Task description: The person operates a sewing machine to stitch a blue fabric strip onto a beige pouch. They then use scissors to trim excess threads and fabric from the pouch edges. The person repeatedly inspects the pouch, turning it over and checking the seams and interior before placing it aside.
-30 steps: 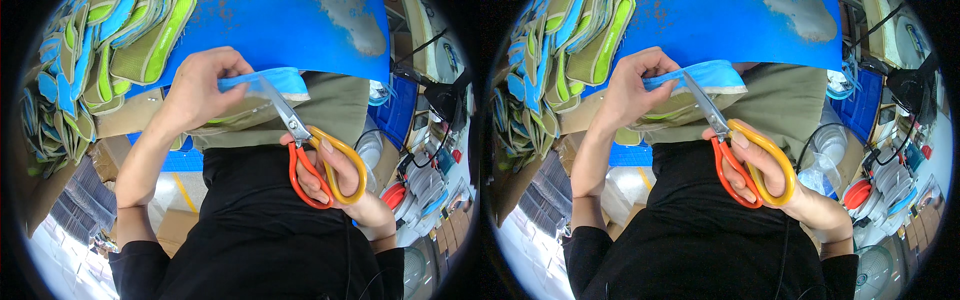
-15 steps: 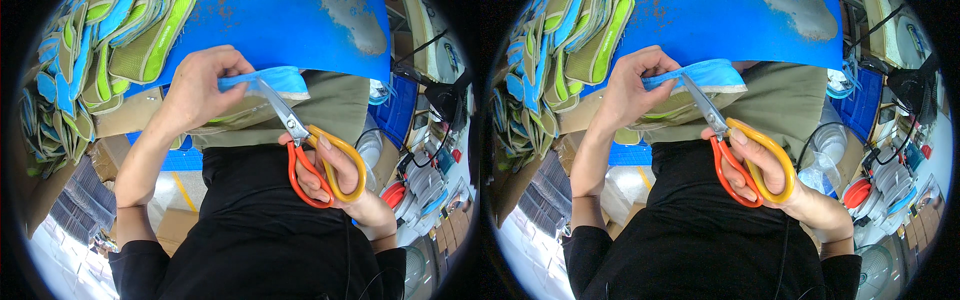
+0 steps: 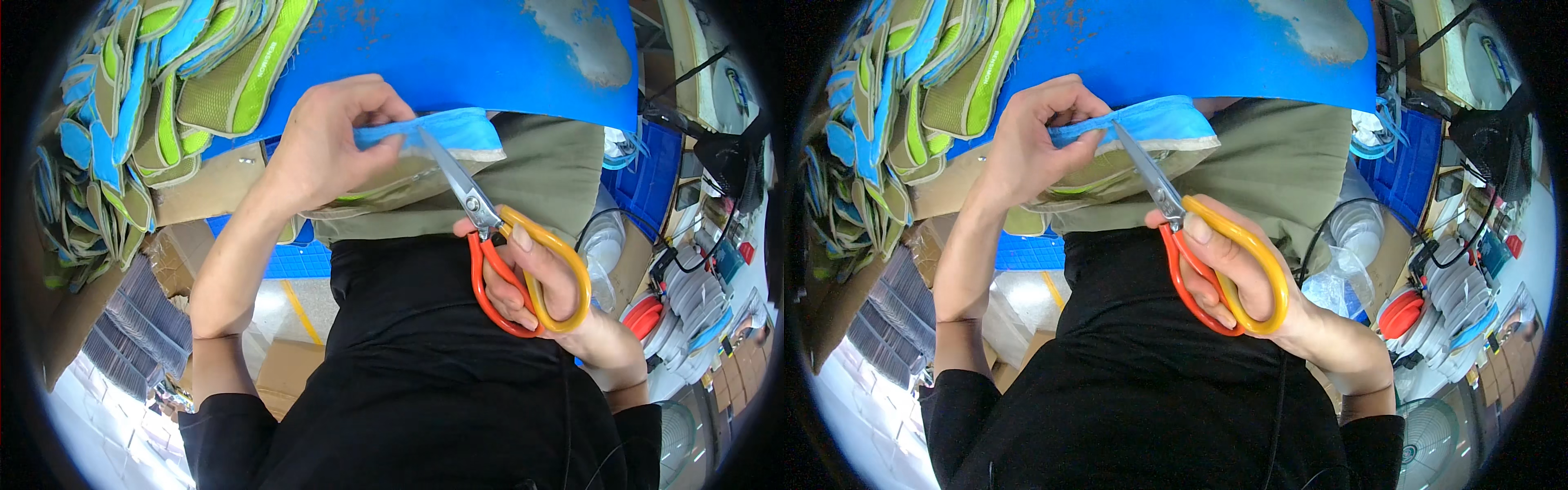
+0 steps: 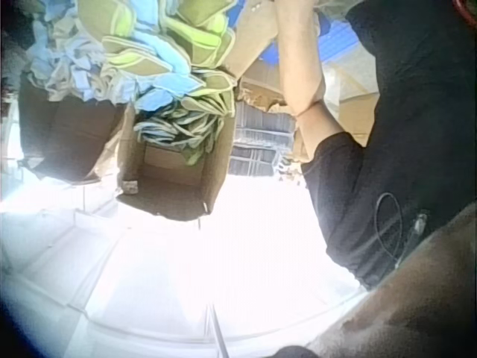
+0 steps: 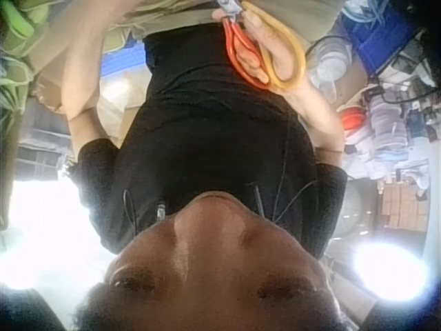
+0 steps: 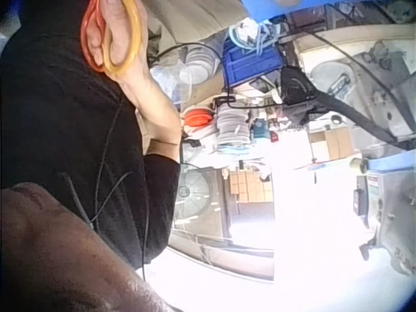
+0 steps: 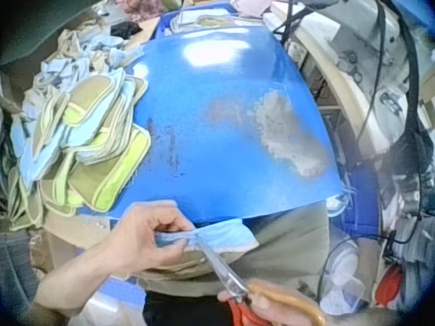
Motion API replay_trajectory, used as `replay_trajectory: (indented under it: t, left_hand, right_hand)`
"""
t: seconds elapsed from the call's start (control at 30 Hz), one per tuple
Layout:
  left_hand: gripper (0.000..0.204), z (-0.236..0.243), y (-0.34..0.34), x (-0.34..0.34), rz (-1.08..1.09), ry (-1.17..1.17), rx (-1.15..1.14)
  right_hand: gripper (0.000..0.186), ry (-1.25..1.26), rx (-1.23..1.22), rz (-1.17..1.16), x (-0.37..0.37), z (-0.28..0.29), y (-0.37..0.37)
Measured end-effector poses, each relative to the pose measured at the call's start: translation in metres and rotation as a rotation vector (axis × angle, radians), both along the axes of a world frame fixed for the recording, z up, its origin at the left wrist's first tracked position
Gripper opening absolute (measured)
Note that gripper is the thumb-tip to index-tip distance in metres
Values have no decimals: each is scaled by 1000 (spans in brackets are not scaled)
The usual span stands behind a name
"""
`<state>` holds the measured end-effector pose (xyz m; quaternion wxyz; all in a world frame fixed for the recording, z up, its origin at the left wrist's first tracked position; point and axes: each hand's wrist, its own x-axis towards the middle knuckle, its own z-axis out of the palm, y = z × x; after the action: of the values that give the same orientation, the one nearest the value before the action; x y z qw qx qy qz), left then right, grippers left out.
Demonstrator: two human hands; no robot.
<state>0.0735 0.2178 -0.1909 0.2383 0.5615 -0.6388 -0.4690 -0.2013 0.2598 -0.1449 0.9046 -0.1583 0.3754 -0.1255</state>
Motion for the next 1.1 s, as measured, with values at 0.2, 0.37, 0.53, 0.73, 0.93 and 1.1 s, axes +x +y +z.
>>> replay_trajectory:
  t: [0.2,0.37,0.53,0.73,0.93,1.1]
  left_hand:
    - [14,-2,0,2,34,32,46]
    - [15,0,0,2,13,-10,37]
    - [17,4,-2,2,-14,-53,10]
    - [18,8,-4,2,-12,-69,31]
    - [17,4,-2,1,-10,-17,0]
    - [18,1,-2,3,-2,-20,2]
  right_hand:
    - [51,-51,32,-68,-1,4,2]
    - [50,-74,82,-78,0,1,3]
    - [50,-61,95,-93,0,0,2]
    - [50,-76,109,-105,0,1,2]
    - [50,-72,96,-96,0,2,1]
    - [51,-80,141,-111,1,1,0]
